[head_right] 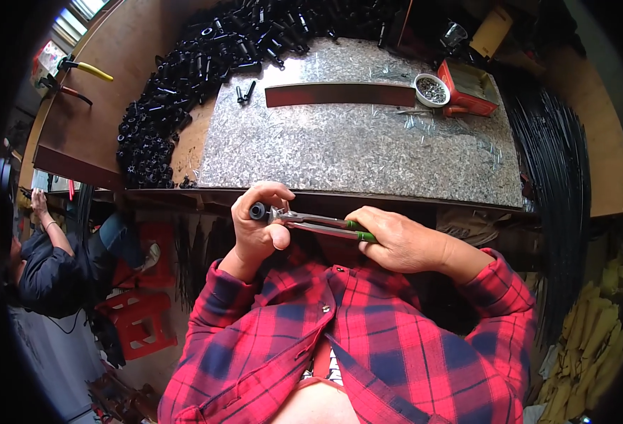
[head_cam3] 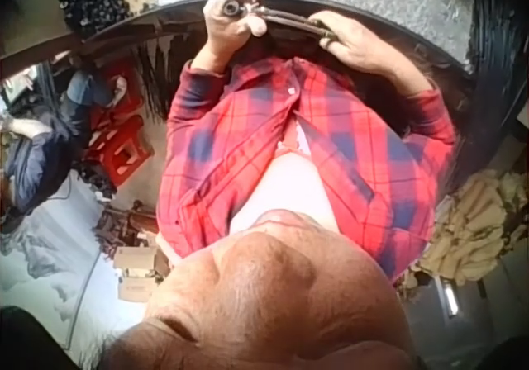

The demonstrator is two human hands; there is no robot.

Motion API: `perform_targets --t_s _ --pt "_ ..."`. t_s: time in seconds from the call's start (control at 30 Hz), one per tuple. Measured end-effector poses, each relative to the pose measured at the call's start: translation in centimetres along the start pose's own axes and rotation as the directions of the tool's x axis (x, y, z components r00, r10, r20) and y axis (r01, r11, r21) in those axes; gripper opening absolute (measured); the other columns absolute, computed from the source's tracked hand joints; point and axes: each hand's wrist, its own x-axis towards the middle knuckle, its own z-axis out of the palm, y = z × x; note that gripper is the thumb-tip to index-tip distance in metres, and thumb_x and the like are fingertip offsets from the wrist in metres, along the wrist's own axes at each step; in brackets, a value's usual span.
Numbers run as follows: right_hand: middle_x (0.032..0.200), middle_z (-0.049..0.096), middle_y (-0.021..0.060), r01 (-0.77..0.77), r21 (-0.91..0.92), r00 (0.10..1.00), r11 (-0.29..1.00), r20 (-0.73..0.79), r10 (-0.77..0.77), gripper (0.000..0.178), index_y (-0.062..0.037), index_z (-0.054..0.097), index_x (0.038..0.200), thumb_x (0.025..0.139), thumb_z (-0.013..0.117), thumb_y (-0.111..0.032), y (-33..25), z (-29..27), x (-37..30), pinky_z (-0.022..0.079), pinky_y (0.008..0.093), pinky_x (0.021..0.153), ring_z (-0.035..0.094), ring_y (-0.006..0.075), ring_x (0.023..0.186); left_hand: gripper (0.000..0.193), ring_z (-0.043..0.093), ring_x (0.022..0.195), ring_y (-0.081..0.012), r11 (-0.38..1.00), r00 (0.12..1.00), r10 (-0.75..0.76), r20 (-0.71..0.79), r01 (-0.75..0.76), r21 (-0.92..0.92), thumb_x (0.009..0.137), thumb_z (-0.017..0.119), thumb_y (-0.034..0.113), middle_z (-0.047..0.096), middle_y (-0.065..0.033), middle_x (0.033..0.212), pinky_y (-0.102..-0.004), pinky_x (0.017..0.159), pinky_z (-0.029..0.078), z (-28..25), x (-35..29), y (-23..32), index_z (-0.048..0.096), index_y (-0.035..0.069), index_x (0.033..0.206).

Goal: Assembling and processing bundles of black cables at a factory workstation using pliers and a hammer.

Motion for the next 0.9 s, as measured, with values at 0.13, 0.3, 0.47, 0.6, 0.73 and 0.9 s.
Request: perform_targets --t_s 0.13,0.3,0.47,0.6,0.73,0.9 --pt "0.086 0.057 0.0188 -0.101 0.066 0.995 0.993 0.012 0.101 0.032 -0.0002 0.050 0.098 0.089 0.060 -0.029 -0.3 1.0 0.8 0.046 0.0418 0.071 0.058 0.0364 0.084 0.070 0.050 0.061 -0.0072 0.995 0.996 -0.067 -0.062 0.061 -0.081 0.043 0.083 0.052 0.055 0.0001 0.073 -0.0218 0.054 0.040 0.1 -0.7 -0.4 0.062 0.003 0.090" --pt "0.073 0.057 0.0197 -0.139 -0.046 0.989 0.989 -0.051 0.136 0.037 -0.0020 0.048 0.089 0.087 0.063 -0.035 0.3 1.5 1.1 0.045 0.0436 0.060 0.058 0.0396 0.073 0.064 0.050 0.061 -0.0063 0.984 0.991 -0.126 -0.045 0.120 -0.131 0.048 0.087 0.046 0.055 0.0007 0.074 -0.0211 0.055 0.040 0.2 -0.8 -0.5 0.063 0.004 0.089" --pt "0.080 0.057 0.0189 -0.157 -0.253 0.980 0.955 -0.158 0.119 0.031 -0.0018 0.052 0.088 0.081 0.070 -0.026 0.8 0.7 0.6 0.045 0.0425 0.058 0.058 0.0400 0.072 0.058 0.043 0.055 -0.0026 0.984 0.993 -0.110 -0.051 0.101 -0.148 0.058 0.089 0.034 0.048 0.0040 0.060 -0.0185 0.050 0.035 0.3 -0.9 -0.6 0.061 0.003 0.098" --pt "0.079 0.057 0.0180 -0.144 -0.345 0.920 0.927 -0.392 -0.003 0.019 -0.0018 0.054 0.090 0.082 0.067 -0.013 0.7 -1.4 0.3 0.046 0.0411 0.059 0.059 0.0384 0.071 0.076 0.042 0.054 -0.0045 0.971 0.988 -0.154 -0.026 0.146 -0.188 0.062 0.084 0.042 0.041 0.0049 0.058 -0.0204 0.053 0.037 -0.2 -0.9 -0.9 0.051 -0.004 0.112" --pt "0.082 0.060 0.0197 -0.238 -0.452 0.791 0.860 -0.603 -0.099 0.013 0.0002 0.058 0.093 0.085 0.061 -0.009 1.7 -6.0 0.8 0.047 0.0386 0.062 0.060 0.0380 0.074 0.077 0.042 0.053 -0.0046 0.981 0.990 -0.136 -0.021 0.132 -0.142 0.064 0.083 0.040 0.039 0.0048 0.057 -0.0206 0.053 0.037 -0.2 -0.9 -0.8 0.047 -0.004 0.116" --pt "0.079 0.060 0.0204 -0.523 -0.551 0.718 0.650 -0.696 -0.012 0.016 -0.0028 0.061 0.091 0.082 0.063 -0.015 6.0 -13.4 2.0 0.046 0.0452 0.068 0.058 0.0393 0.077 0.076 0.033 0.050 -0.0018 0.972 0.997 -0.050 -0.058 0.035 -0.230 0.063 0.087 0.033 0.035 0.0059 0.053 -0.0184 0.048 0.026 0.5 -1.1 0.1 0.046 0.002 0.118"
